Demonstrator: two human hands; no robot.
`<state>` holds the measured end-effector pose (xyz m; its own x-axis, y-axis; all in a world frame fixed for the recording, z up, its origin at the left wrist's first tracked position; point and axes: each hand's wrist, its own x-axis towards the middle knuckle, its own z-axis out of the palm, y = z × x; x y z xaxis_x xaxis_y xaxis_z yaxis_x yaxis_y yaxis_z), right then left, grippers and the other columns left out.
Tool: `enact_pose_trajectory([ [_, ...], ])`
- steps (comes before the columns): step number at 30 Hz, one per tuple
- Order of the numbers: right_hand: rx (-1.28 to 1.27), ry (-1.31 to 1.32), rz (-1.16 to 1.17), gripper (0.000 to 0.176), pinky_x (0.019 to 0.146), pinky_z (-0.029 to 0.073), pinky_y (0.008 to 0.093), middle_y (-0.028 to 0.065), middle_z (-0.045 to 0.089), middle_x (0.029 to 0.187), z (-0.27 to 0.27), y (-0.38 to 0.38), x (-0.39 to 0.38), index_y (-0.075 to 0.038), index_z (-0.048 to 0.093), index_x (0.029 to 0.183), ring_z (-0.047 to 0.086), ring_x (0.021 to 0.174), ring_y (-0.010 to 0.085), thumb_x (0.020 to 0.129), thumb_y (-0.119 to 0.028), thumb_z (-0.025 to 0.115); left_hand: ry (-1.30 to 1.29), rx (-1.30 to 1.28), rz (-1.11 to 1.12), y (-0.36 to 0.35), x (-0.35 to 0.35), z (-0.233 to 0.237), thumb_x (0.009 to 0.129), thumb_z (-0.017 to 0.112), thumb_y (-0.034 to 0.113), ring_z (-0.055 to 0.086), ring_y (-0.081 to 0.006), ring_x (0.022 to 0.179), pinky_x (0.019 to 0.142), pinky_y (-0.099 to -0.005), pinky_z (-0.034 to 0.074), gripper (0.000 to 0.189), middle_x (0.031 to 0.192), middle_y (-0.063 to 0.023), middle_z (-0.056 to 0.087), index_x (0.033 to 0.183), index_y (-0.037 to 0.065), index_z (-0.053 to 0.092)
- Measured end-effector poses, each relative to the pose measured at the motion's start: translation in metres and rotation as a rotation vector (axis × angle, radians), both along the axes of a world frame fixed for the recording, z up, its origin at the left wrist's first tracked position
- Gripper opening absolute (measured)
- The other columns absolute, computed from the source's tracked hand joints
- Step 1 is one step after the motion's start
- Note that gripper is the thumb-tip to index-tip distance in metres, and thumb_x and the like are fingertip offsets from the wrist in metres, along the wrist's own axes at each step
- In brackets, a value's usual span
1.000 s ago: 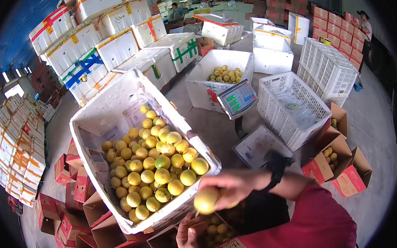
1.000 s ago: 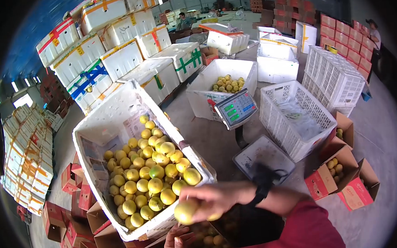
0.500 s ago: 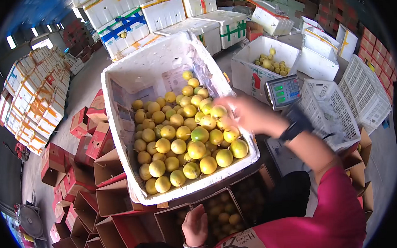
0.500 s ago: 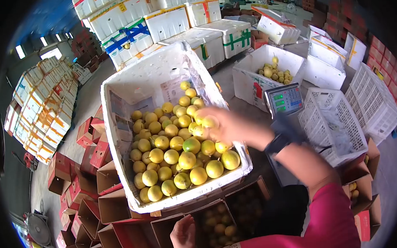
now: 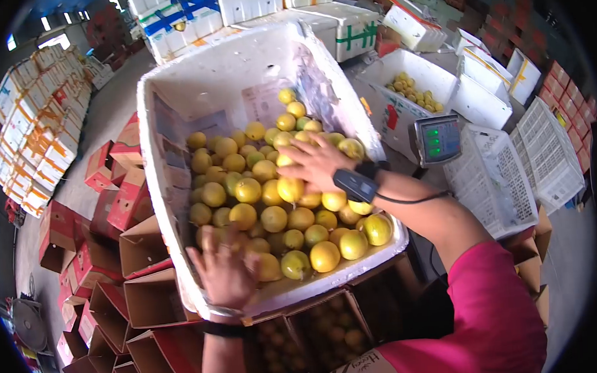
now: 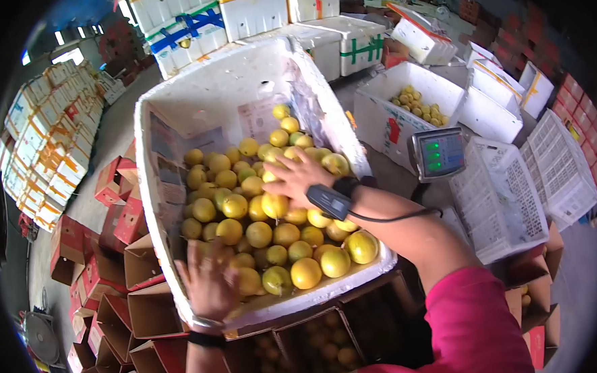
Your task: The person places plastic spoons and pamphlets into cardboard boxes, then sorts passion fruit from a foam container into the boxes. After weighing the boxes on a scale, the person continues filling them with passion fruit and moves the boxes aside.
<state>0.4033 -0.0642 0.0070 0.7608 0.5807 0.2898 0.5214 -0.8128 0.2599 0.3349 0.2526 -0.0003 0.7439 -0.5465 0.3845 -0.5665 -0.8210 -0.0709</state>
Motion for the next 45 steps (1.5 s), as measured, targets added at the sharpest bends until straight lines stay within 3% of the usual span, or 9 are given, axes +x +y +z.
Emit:
enact_pose_trajectory([
  [5,0.425,-0.095,-0.190,0.049,0.099,0.037,0.0501,0.0152,0.048,0.131,0.046,-0.005,0.013,-0.014,0.050,0.129,0.048,0.119,0.0349,0.083,-0.024,0.063,0.107,-0.266,0.129,0.037,0.013,0.030,0.085,0.060,0.015,0.048,-0.0374,0.122,0.102,-0.0440,0.039,0.043,0.138,-0.0196,0.045,0.127,0.008,0.054],
  [13,0.619,0.443,-0.068,0.017,0.071,0.051,0.0337,0.0132,0.067,0.087,0.069,-0.025,-0.180,0.000,0.062,0.101,0.066,0.081,0.0259,0.088,-0.011,0.061,0.663,-0.916,0.289,0.106,-0.193,0.037,0.083,0.057,-0.004,0.059,-0.0182,0.105,0.085,-0.0293,0.049,0.034,0.114,-0.0121,0.063,0.118,-0.003,0.058],
  [17,0.673,0.717,-0.011,0.017,0.067,0.051,0.0414,0.0167,0.064,0.084,0.003,0.004,-0.263,-0.003,0.062,0.094,0.063,0.077,0.0349,0.082,-0.014,0.063,0.850,-0.555,0.084,0.073,-0.299,0.001,0.076,0.067,0.003,0.064,-0.0332,0.096,0.082,-0.0384,0.051,0.031,0.101,-0.0162,0.066,0.107,0.002,0.063],
  [23,0.557,0.883,-0.156,0.023,0.068,0.051,0.0449,0.0166,0.062,0.082,-0.119,0.110,-0.333,-0.002,0.059,0.084,0.062,0.078,0.0350,0.076,-0.023,0.065,1.251,-0.631,0.068,0.034,-0.413,-0.087,0.082,0.066,0.011,0.067,-0.0313,0.091,0.078,-0.0354,0.053,0.029,0.097,-0.0180,0.067,0.110,0.004,0.064],
  [24,0.391,0.954,-0.201,0.031,0.072,0.051,0.0436,0.0176,0.062,0.088,-0.132,0.128,-0.332,-0.001,0.059,0.101,0.063,0.085,0.0340,0.078,-0.022,0.065,1.282,-0.644,0.063,0.032,-0.419,-0.092,0.083,0.066,0.012,0.067,-0.0320,0.090,0.077,-0.0355,0.053,0.030,0.097,-0.0181,0.067,0.111,0.004,0.064],
  [29,0.034,1.019,-0.535,0.042,0.088,0.036,0.0474,0.0142,0.051,0.120,-0.190,0.187,-0.333,-0.027,0.055,0.124,0.060,0.102,0.0273,0.083,-0.016,0.053,1.035,-0.626,0.058,0.049,-0.422,-0.103,0.080,0.067,0.008,0.065,-0.0339,0.091,0.078,-0.0361,0.053,0.030,0.100,-0.0167,0.066,0.109,0.006,0.063],
  [38,0.683,0.584,-0.087,0.032,0.076,0.046,0.0462,0.0144,0.058,0.101,-0.128,0.148,-0.363,-0.007,0.059,0.103,0.060,0.085,0.0337,0.075,-0.019,0.069,0.591,-0.403,-0.161,0.033,-0.369,-0.136,0.070,0.072,0.015,0.054,-0.0289,0.113,0.102,-0.0458,0.040,0.058,0.121,-0.0125,0.056,0.124,0.005,0.054],
  [43,0.337,0.319,-0.419,0.063,0.099,0.030,0.0483,0.0169,0.053,0.121,-0.136,0.112,-0.288,-0.006,0.042,0.135,0.049,0.114,0.0328,0.082,-0.029,0.066,0.540,-0.154,-0.078,0.016,-0.364,-0.162,0.069,0.063,0.011,0.061,-0.0214,0.078,0.075,-0.0353,0.050,0.030,0.080,-0.0037,0.060,0.099,0.011,0.062],
  [45,0.256,0.372,-0.454,0.038,0.096,0.033,0.0498,0.0169,0.061,0.104,-0.162,0.115,-0.255,-0.005,0.054,0.112,0.056,0.104,0.0326,0.083,-0.028,0.064,0.566,-0.229,-0.075,0.017,-0.366,-0.164,0.069,0.057,0.009,0.059,-0.0219,0.068,0.063,-0.0341,0.048,0.012,0.071,-0.0026,0.057,0.080,0.013,0.058],
])
